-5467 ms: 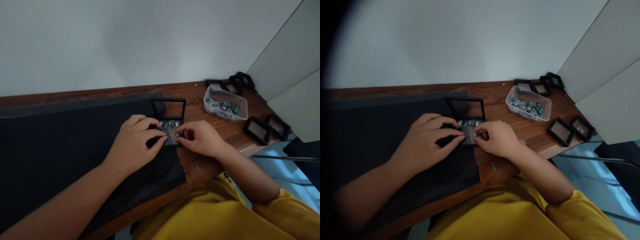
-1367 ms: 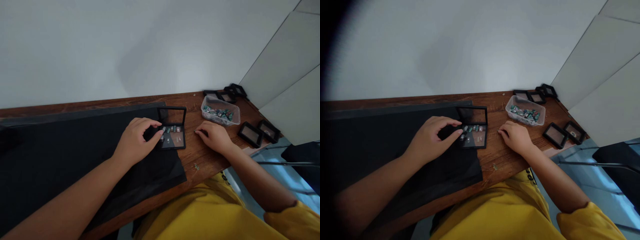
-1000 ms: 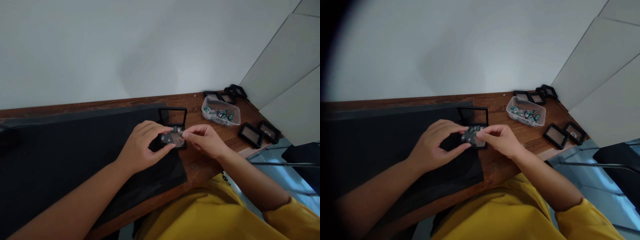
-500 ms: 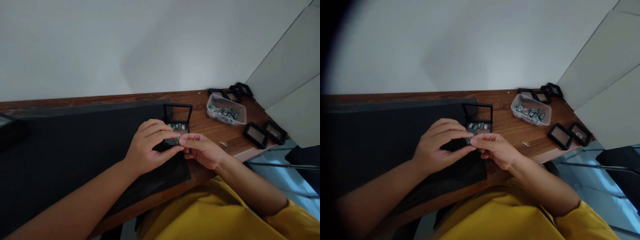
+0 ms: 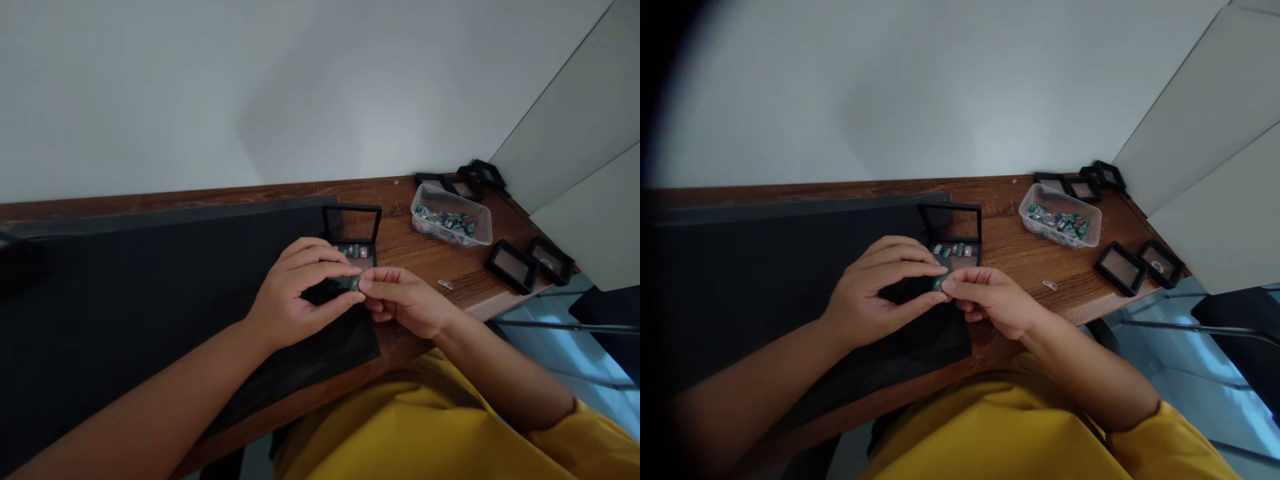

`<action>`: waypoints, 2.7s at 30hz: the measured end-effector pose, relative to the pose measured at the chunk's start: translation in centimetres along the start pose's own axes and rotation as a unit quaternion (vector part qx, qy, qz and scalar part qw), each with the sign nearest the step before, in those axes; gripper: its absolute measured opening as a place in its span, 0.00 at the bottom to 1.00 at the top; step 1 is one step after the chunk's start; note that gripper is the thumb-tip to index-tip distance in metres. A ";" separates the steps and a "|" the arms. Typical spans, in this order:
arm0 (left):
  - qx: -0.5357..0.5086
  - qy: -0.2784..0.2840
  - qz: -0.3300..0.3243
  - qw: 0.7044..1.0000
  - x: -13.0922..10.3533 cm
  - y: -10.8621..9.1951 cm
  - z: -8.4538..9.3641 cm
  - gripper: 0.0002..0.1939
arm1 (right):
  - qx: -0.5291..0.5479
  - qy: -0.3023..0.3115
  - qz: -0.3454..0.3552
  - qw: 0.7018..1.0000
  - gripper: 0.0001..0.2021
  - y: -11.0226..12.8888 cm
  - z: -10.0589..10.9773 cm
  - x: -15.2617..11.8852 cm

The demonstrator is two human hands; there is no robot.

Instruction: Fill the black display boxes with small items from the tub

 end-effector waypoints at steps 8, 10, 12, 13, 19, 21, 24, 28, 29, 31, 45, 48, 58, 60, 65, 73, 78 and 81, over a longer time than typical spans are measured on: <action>-0.003 -0.007 -0.019 1.000 -0.1 -0.1 0.0 0.09 | -0.037 0.011 0.008 0.999 0.22 0.0 0.0 -0.4; 0.002 -0.012 -0.027 1.000 0.0 -0.2 0.1 0.09 | -0.041 0.008 0.011 0.999 0.20 0.0 0.0 -0.4; 0.003 -0.013 -0.031 0.999 0.1 -0.4 0.2 0.09 | -0.041 0.008 0.010 0.999 0.19 0.0 0.0 -0.5; 0.004 -0.012 -0.033 0.999 0.2 -0.5 0.3 0.09 | -0.039 0.006 0.009 0.999 0.18 0.0 0.0 -0.5; 0.004 -0.007 -0.043 0.999 0.3 -0.8 0.3 0.08 | -0.042 -0.017 0.004 0.999 0.16 0.1 -0.4 -0.4; 0.002 -0.008 -0.044 0.999 0.2 -0.7 0.3 0.07 | -0.044 -0.019 0.000 0.999 0.16 0.1 -0.6 -0.3; 0.003 -0.008 -0.044 0.999 0.2 -0.7 0.3 0.08 | -0.042 -0.018 -0.004 0.999 0.15 0.1 -0.7 -0.3; 0.008 -0.006 -0.040 0.999 0.2 -0.8 0.2 0.09 | -0.037 -0.017 -0.008 0.999 0.14 0.0 -0.6 -0.3; 0.009 -0.005 -0.038 0.999 0.2 -0.8 0.2 0.09 | -0.036 -0.017 -0.008 0.999 0.14 0.0 -0.6 -0.3; 0.010 0.001 -0.032 0.999 0.2 -0.8 0.2 0.08 | -0.039 -0.019 -0.009 0.999 0.13 0.0 -0.6 -0.3; -0.001 0.024 -0.004 1.000 -0.1 -0.5 0.1 0.06 | -0.053 -0.013 -0.006 0.999 0.12 -0.1 -0.5 -0.3; 0.003 0.017 -0.018 1.000 0.0 -0.6 0.1 0.05 | -0.058 -0.016 -0.006 0.998 0.13 -0.1 -0.5 -0.3; 0.029 0.005 -0.021 0.999 0.0 -0.5 0.4 0.05 | -0.075 -0.018 0.004 0.997 0.13 -0.2 0.0 -0.5; 0.027 0.000 -0.015 1.000 0.1 -0.3 0.5 0.06 | -0.086 -0.024 0.010 0.996 0.14 -0.1 0.4 -0.7; -0.016 0.027 0.007 0.999 0.2 0.5 0.4 0.07 | -0.225 -0.124 0.126 0.958 0.15 0.2 1.0 -1.6; 0.019 0.072 0.096 0.993 -0.5 3.5 -0.7 0.13 | -0.482 -0.220 0.239 0.813 0.11 -0.2 1.1 -2.7; 0.014 0.083 0.133 0.988 -0.9 4.1 -1.2 0.16 | -0.450 -0.228 0.231 0.832 0.06 -0.3 1.6 -2.2; -0.002 0.094 0.135 0.986 -0.9 4.0 -1.4 0.16 | -0.436 -0.218 0.227 0.843 0.04 -0.2 1.6 -2.0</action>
Point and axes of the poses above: each hand's wrist, its own x-axis towards the middle knuckle, its own z-axis out of the back of the hand, y = z × x, the point moved 3 cm from there along x, towards the middle knuckle, and after that the axes turned 14 degrees about y, right-handed, at the moved point
